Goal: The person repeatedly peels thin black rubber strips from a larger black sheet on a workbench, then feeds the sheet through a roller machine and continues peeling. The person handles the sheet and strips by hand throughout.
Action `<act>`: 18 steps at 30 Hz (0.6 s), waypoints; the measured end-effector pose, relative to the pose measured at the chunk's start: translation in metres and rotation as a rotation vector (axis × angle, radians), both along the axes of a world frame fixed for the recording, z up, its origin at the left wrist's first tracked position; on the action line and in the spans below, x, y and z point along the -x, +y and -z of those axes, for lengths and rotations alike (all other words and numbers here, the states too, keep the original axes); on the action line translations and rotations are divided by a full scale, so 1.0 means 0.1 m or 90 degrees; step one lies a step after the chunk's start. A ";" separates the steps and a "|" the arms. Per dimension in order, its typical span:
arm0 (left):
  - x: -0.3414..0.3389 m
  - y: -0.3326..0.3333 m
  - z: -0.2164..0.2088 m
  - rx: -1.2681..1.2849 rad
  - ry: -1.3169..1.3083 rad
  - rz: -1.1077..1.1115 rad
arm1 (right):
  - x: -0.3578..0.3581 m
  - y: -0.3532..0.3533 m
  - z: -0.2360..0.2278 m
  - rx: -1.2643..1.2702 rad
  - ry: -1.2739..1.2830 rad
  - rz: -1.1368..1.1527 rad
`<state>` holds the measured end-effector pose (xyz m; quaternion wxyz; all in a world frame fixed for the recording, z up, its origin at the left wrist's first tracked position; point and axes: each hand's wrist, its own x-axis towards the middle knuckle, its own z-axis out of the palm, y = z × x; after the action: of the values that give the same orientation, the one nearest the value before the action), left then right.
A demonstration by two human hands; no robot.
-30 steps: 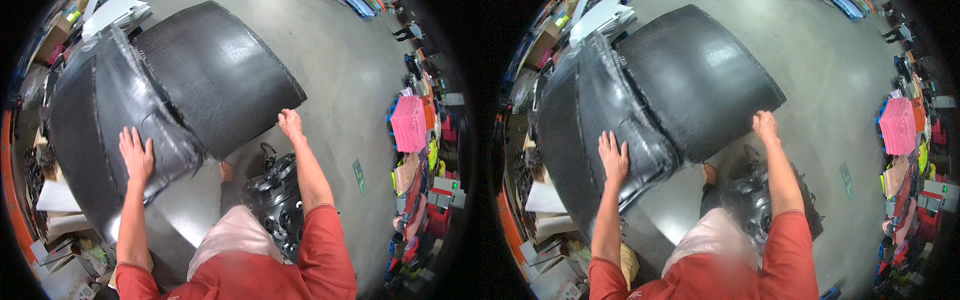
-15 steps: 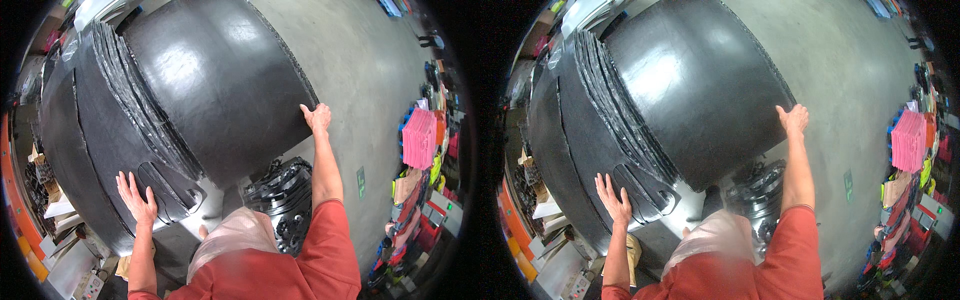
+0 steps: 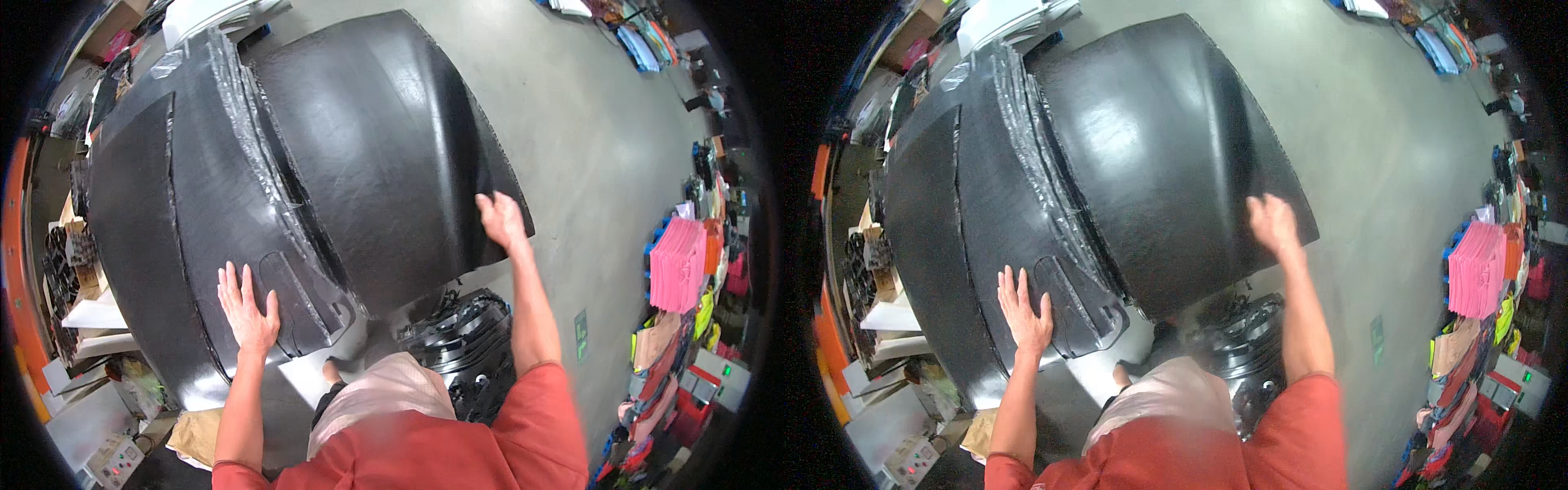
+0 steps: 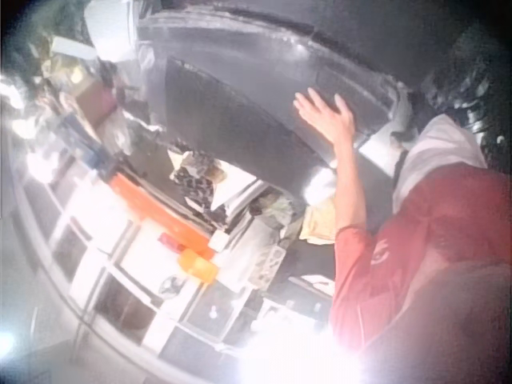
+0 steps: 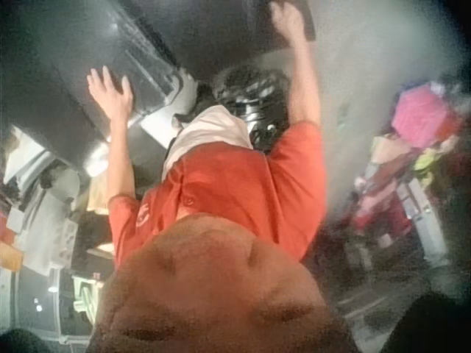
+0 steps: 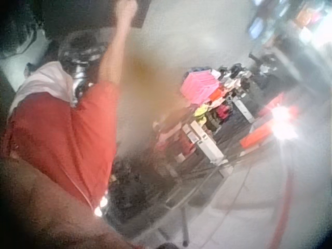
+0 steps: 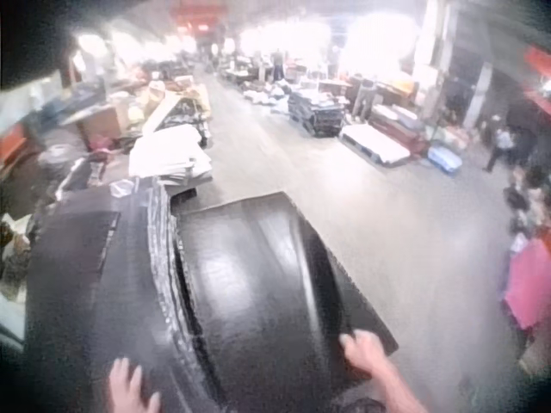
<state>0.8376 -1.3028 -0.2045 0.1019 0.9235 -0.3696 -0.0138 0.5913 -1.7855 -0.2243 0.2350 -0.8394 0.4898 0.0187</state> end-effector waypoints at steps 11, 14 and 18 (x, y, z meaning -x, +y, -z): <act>-0.14 0.45 -0.02 0.316 0.116 -0.005 | -0.71 3.73 -2.54 0.065 -0.382 -0.712; 0.21 1.37 -0.29 0.673 0.440 -0.183 | -0.48 4.80 -2.50 -0.034 -0.330 -0.851; 0.80 2.67 -0.59 1.168 0.771 -0.321 | -0.30 5.87 -2.08 -0.273 -0.208 -1.042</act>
<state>0.7577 -1.0358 -0.1459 0.9043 0.3892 0.0676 -0.1618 0.6213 -1.1986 -0.0163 0.3685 -0.8580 -0.3236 0.1529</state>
